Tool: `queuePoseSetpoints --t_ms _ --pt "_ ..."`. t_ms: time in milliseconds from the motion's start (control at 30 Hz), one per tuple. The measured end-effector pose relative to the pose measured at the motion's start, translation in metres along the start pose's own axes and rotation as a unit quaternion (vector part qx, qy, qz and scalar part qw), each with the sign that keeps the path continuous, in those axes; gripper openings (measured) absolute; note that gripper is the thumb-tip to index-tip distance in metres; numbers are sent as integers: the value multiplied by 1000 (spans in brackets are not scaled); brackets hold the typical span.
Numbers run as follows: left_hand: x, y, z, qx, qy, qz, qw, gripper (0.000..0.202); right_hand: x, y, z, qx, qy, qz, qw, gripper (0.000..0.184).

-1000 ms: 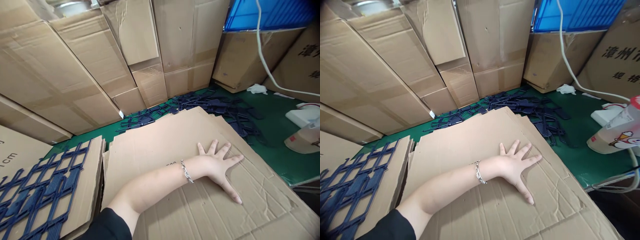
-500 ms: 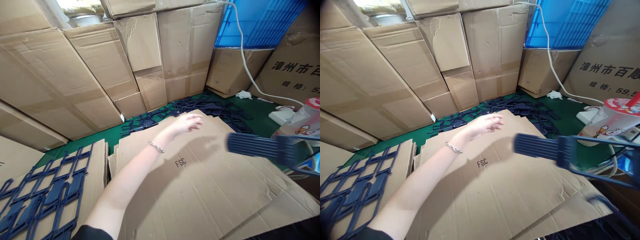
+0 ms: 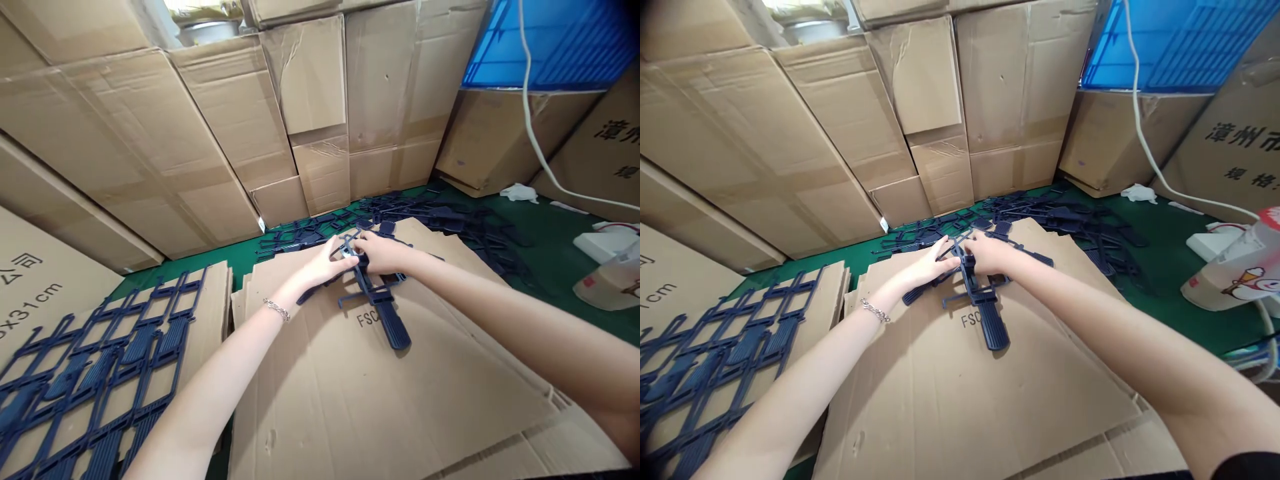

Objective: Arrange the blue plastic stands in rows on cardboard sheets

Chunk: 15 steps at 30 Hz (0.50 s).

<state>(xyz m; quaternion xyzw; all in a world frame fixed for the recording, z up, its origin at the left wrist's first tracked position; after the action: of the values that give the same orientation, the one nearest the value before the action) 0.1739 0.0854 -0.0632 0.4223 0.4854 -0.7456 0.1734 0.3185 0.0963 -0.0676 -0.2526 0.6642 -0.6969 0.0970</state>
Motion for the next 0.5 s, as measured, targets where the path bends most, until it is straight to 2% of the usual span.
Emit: queuePoseSetpoints --t_ms 67,167,233,333,400,433,500 --pt "5 -2 -5 -17 0 2 1000 98 0 8 0 -8 -5 3 1000 51" --pt "2 -2 -13 -3 5 0 1000 74 0 10 -1 -22 -8 -5 1000 58" --pt "-3 -1 -18 8 10 -4 1000 61 -2 5 -3 -18 -12 -18 1000 63" --pt "-8 0 -23 11 9 -18 1000 54 -8 -9 4 12 -45 -50 998 71" --pt "-7 1 -25 12 -7 -30 999 53 -14 -22 29 12 -66 -57 996 69" --pt "-5 1 -24 11 -18 -36 999 53 -19 -30 50 -13 -61 -51 997 65" --pt "0 1 -23 10 -41 -47 998 55 -31 -47 103 -100 -55 -22 993 45"
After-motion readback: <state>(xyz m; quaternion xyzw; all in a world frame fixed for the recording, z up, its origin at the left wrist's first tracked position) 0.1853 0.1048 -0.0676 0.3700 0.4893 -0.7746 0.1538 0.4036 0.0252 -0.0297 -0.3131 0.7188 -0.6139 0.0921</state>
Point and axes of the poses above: each hand's wrist, its own z-axis away from the middle knuckle, its own y-axis out of the palm, x = y × z, the point moved 4 cm from there along -z, towards the middle knuckle, and after that the axes turned 2 degrees about -y, right-handed, at the moved point
